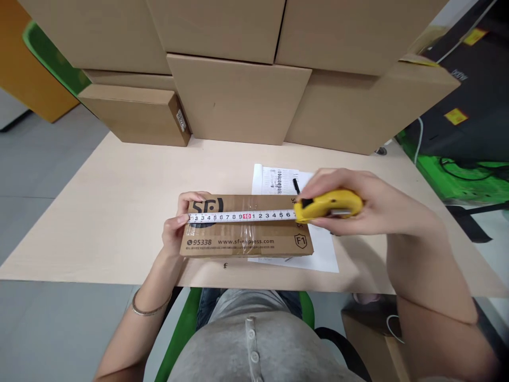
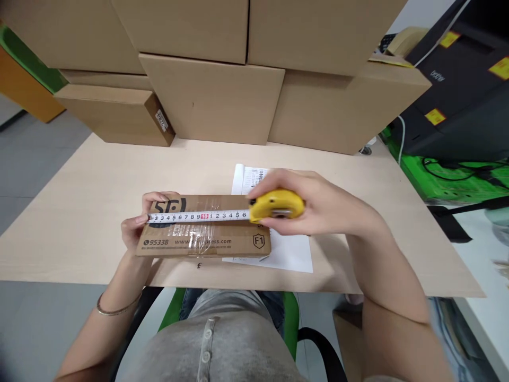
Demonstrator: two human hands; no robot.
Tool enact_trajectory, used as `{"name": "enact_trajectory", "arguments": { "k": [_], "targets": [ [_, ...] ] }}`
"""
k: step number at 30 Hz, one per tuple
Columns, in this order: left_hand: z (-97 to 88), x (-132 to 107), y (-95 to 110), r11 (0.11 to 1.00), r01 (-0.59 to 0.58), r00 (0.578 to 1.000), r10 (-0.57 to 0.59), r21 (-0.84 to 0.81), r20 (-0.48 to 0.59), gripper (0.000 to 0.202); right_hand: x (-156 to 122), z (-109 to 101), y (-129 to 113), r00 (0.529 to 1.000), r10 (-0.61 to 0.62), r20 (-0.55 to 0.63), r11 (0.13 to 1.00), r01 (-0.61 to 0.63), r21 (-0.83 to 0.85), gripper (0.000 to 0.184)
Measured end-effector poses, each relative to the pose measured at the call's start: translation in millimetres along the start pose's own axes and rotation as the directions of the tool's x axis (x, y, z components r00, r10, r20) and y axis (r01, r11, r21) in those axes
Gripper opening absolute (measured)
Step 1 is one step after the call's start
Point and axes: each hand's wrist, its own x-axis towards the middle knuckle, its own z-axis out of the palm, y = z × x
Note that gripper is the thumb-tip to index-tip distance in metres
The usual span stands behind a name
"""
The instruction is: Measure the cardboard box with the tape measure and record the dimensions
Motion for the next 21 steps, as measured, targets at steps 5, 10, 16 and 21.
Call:
{"name": "enact_trajectory", "arguments": {
  "k": [5,10,16,21],
  "targets": [
    [-1.9,-1,-1,1.0,0.022,0.999,-0.022,0.005,-0.026,0.033,78,40,-18,0.979,-0.098,0.18,0.989,0.116,-0.094,0.034],
    [-32.4,-8,-4,0.99,0.043,0.995,-0.055,0.131,0.083,0.069,125,82,-32,0.943,-0.164,0.288,0.971,0.206,-0.12,0.029],
    [-59.0,-17,10,0.893,-0.077,0.934,-0.091,0.444,0.345,0.101,109,73,-44,0.967,-0.164,0.194,0.981,0.181,-0.073,0.028],
    [-32.7,-28,26,0.709,-0.397,0.87,0.09,0.583,0.484,0.122,58,37,-39,0.964,-0.076,-0.254,0.993,0.049,-0.112,0.039]
  ]
}}
